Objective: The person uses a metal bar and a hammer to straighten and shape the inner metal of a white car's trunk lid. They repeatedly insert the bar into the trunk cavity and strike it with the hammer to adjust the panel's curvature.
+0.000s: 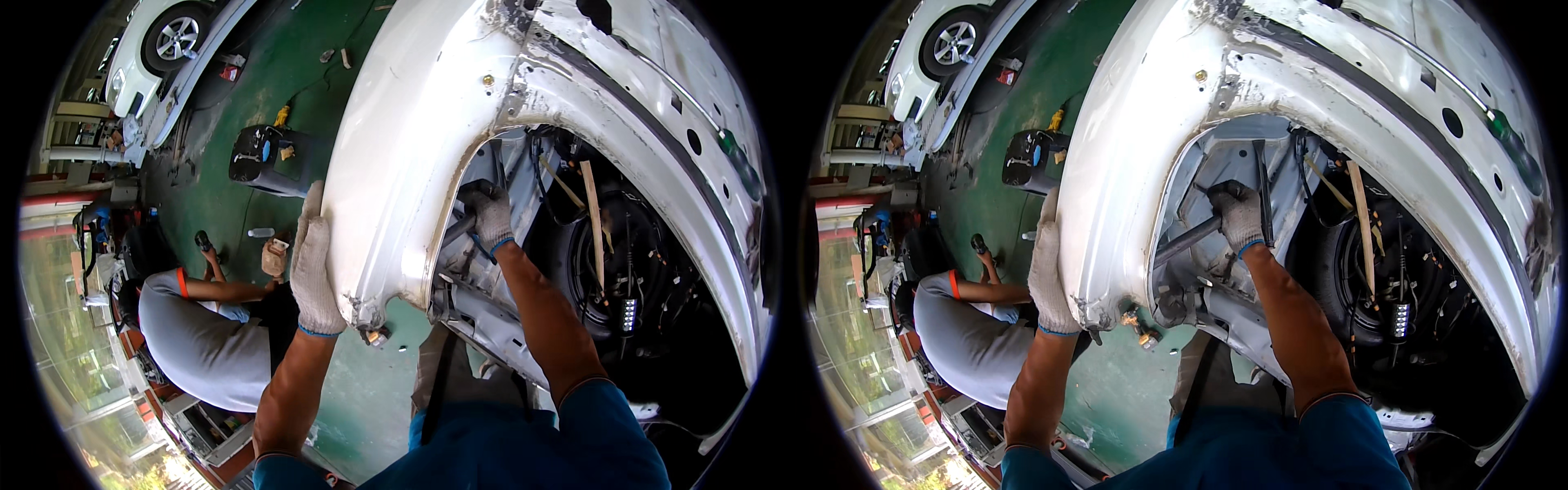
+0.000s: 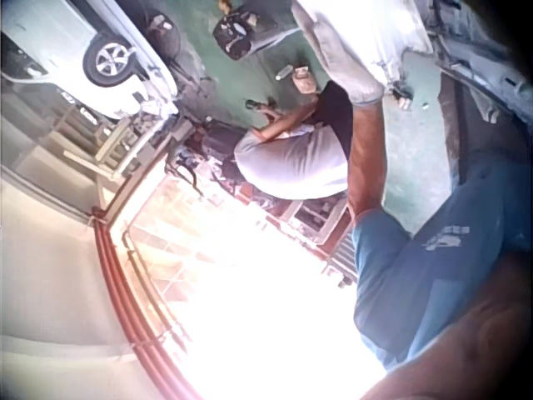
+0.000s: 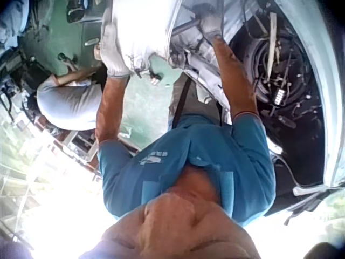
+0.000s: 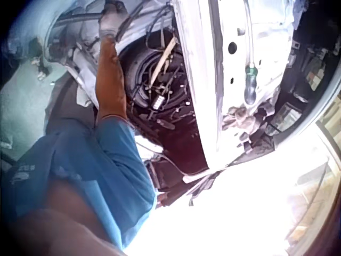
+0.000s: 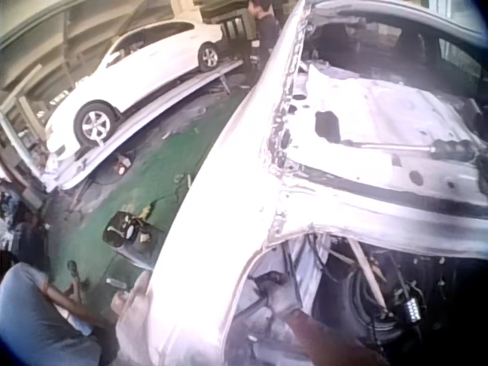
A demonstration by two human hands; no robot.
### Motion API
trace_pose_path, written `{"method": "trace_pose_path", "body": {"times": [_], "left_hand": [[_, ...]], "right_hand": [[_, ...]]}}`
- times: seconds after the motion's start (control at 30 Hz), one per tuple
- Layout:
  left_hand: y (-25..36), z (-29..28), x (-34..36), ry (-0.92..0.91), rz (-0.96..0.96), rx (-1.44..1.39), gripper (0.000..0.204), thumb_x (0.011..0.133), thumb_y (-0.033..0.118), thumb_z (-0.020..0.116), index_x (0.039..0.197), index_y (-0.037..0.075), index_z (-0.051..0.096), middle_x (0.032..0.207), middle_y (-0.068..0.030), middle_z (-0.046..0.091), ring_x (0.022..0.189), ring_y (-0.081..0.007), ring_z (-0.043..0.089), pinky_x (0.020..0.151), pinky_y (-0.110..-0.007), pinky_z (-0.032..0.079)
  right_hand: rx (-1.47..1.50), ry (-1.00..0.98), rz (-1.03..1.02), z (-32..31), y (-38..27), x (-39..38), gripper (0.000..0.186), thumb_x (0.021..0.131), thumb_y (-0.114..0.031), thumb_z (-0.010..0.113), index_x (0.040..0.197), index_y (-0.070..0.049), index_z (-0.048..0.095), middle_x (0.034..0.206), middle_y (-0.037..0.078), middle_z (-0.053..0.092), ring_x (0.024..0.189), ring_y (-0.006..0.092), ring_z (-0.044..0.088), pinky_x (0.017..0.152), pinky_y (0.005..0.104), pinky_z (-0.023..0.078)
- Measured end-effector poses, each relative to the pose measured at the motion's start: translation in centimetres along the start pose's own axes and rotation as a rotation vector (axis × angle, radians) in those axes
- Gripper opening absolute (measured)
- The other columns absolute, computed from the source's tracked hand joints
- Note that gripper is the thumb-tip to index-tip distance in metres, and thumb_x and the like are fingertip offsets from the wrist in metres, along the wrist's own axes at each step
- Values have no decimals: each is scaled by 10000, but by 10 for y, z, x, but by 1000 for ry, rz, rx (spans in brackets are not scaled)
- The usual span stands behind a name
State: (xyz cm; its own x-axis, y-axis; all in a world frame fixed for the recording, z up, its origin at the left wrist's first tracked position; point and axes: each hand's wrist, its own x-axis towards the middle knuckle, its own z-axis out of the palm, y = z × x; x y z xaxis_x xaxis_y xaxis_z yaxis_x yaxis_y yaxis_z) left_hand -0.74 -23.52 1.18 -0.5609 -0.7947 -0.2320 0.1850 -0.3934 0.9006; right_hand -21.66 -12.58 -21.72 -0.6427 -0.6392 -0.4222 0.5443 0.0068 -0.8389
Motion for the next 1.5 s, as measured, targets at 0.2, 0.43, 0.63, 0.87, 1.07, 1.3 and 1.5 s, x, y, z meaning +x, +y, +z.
{"method": "trace_pose_path", "body": {"times": [0.2,0.43,0.63,0.87,1.07,1.3,1.5], "left_hand": [[3,4,0,22,10,101,690,1097,350,531,1649,26,274,1592,-171,457,1394,-294,539,1150,-461,475],[0,25,-4,15,92,79,518,1136,287,428,1552,-19,459,1419,-160,629,1167,-227,689,1010,-348,573],[0,9,-1,12,97,285,592,1137,339,416,1619,5,335,1514,-165,539,1275,-268,633,1083,-395,543],[-5,-7,-4,-194,733,1157,707,997,195,667,1580,-80,378,1512,-228,552,1286,-293,630,1076,-397,545],[-4,-17,-5,-175,653,1199,732,960,175,714,1560,-103,399,1526,-246,540,1289,-297,625,1075,-407,543],[-2,-34,-2,-207,708,1223,652,1044,219,608,1572,-90,383,1537,-247,525,1308,-302,616,1084,-413,538],[-4,4,-8,70,191,602,602,1149,331,341,1605,-62,338,1558,-214,502,1317,-276,613,1108,-398,531]], "right_hand": [[88,13,-51,4,-6,-1,117,919,-98,672,920,-18,758,682,-4,594,538,102,516,475,273,387],[16,15,-5,6,-23,-13,116,910,-93,690,892,1,755,708,18,632,612,111,515,587,301,426],[93,17,-34,6,-15,-9,106,892,-87,696,901,-6,763,707,21,643,627,118,532,603,312,453],[21,21,-72,2,-11,-8,134,899,-111,690,861,4,747,690,25,644,626,116,551,601,315,467],[100,28,-5,6,-14,-10,153,904,-132,693,855,5,738,682,53,645,632,133,571,620,331,494],[15,16,-59,5,-12,-7,151,902,-141,707,871,2,740,706,56,666,641,143,582,636,332,505],[-1,25,-31,4,-18,-12,151,913,-134,702,852,-1,737,695,43,649,643,140,569,641,328,499]]}}
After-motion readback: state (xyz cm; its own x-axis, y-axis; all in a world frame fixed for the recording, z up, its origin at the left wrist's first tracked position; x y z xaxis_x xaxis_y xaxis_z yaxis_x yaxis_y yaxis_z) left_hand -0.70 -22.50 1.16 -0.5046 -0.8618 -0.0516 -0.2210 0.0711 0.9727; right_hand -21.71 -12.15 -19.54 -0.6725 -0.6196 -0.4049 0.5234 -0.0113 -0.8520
